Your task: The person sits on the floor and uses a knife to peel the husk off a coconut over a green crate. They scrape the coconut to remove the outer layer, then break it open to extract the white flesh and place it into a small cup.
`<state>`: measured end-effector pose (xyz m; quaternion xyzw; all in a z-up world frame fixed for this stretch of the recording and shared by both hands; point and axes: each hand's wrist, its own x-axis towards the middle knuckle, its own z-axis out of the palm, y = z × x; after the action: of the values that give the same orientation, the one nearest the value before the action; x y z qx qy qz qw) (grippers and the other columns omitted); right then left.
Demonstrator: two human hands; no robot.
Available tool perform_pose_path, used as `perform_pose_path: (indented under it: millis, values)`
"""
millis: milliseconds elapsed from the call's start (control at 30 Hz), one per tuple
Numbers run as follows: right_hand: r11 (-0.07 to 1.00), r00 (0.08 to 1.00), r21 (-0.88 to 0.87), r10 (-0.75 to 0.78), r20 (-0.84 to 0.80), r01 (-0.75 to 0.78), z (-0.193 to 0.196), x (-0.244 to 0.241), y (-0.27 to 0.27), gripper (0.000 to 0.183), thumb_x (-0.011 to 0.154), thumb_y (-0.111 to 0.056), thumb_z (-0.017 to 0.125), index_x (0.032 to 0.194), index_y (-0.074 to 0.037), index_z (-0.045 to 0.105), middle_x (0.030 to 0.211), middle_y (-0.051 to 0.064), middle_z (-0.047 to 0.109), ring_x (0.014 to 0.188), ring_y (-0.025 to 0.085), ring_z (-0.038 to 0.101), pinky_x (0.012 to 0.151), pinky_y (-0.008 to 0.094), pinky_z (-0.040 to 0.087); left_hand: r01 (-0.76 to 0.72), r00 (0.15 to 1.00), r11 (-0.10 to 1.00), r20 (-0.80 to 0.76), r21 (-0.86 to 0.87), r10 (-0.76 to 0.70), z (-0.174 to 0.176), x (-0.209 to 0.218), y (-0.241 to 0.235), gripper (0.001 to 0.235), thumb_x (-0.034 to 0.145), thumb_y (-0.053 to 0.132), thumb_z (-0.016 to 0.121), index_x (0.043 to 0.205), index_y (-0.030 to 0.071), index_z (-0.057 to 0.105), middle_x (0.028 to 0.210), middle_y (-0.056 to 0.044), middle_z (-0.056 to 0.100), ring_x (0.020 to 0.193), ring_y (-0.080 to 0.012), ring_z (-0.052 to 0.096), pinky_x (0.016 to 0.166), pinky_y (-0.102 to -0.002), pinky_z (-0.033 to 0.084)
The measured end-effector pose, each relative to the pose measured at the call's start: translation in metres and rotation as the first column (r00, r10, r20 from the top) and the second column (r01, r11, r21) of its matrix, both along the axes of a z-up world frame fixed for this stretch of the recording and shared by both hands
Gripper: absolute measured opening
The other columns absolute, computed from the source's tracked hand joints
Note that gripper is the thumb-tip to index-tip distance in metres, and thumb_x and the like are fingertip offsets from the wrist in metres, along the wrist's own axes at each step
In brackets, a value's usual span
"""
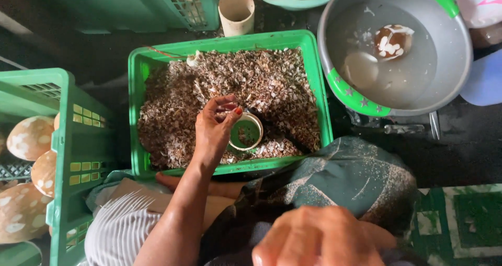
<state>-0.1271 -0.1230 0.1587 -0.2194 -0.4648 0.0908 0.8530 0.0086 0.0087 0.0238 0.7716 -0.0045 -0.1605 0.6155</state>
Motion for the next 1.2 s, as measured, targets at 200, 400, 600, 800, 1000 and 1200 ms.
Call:
perform_pose_path:
  millis: [200,400,600,800,1000,1200]
  values:
    - [0.999,0.997,0.043,-0.026,-0.072,0.029,-0.006,-0.016,-0.008,0.042,0.109,-0.015,0.039,0.067,-0.014,0.034,0.066,0.008,0.035,0.056,0.031,0.03,0.061,0.047,0.034,0.013,1.0,1.0,0.027,0.012,-0.013,-0.001,0.0,0.0,0.038,0.085,0.019,0.074,0.121,0.009,0.065,0.107,-0.013,0.07,0.092,-0.0211,0.072,0.074,-0.033,0.065]
    - [0.994,0.99,0.097,-0.045,-0.134,0.058,-0.007,-0.034,-0.018,0.042,0.109,-0.007,0.035,0.068,-0.015,0.029,0.064,0.006,0.031,0.053,0.029,0.025,0.059,0.05,0.03,0.036,0.999,0.999,0.035,0.004,-0.036,-0.001,-0.002,-0.001,0.041,0.083,0.025,0.073,0.12,0.01,0.063,0.11,-0.014,0.067,0.094,-0.0236,0.071,0.073,-0.035,0.068]
    - [0.888,0.907,-0.188,-0.406,0.112,0.421,0.019,-0.003,-0.047,0.035,0.119,-0.027,0.051,0.088,-0.011,0.055,0.076,0.015,0.071,0.077,0.044,0.078,0.085,0.057,0.058,0.014,0.995,1.0,0.099,-0.021,-0.012,0.006,0.0,0.002,0.039,0.084,0.017,0.074,0.12,0.008,0.066,0.107,-0.013,0.072,0.087,-0.0196,0.069,0.068,-0.03,0.061]
    - [-0.273,0.096,-0.742,-0.906,0.412,0.612,0.001,0.0,-0.111,0.016,0.094,0.016,0.059,0.106,0.007,0.055,0.107,0.021,0.068,0.093,0.023,0.067,0.083,0.025,0.052,-0.014,0.992,0.998,0.123,0.065,0.006,0.012,0.001,0.008,0.035,0.085,0.017,0.071,0.119,0.011,0.066,0.109,-0.012,0.071,0.085,-0.0199,0.071,0.063,-0.032,0.065]
    - [-0.616,0.283,-0.772,-0.721,0.632,0.153,-0.099,0.039,-0.135,0.016,0.091,0.0,0.07,0.105,-0.007,0.069,0.091,0.008,0.072,0.078,0.021,0.067,0.069,0.035,0.053,-0.023,0.988,0.999,0.153,-0.03,0.027,0.013,0.001,0.015,0.037,0.086,0.022,0.073,0.119,0.009,0.065,0.106,-0.013,0.071,0.084,-0.0185,0.071,0.063,-0.029,0.062]
    - [-0.842,0.823,-0.538,-0.276,0.495,0.041,-0.175,0.065,-0.056,0.023,0.08,-0.007,0.058,0.09,-0.004,0.078,0.091,0.019,0.077,0.098,0.038,0.074,0.086,0.052,0.059,-0.088,0.964,0.992,0.243,-0.089,0.108,0.003,0.003,0.017,0.035,0.085,0.018,0.079,0.117,0.005,0.071,0.1,-0.024,0.071,0.101,-0.0397,0.07,0.083,-0.048,0.06]
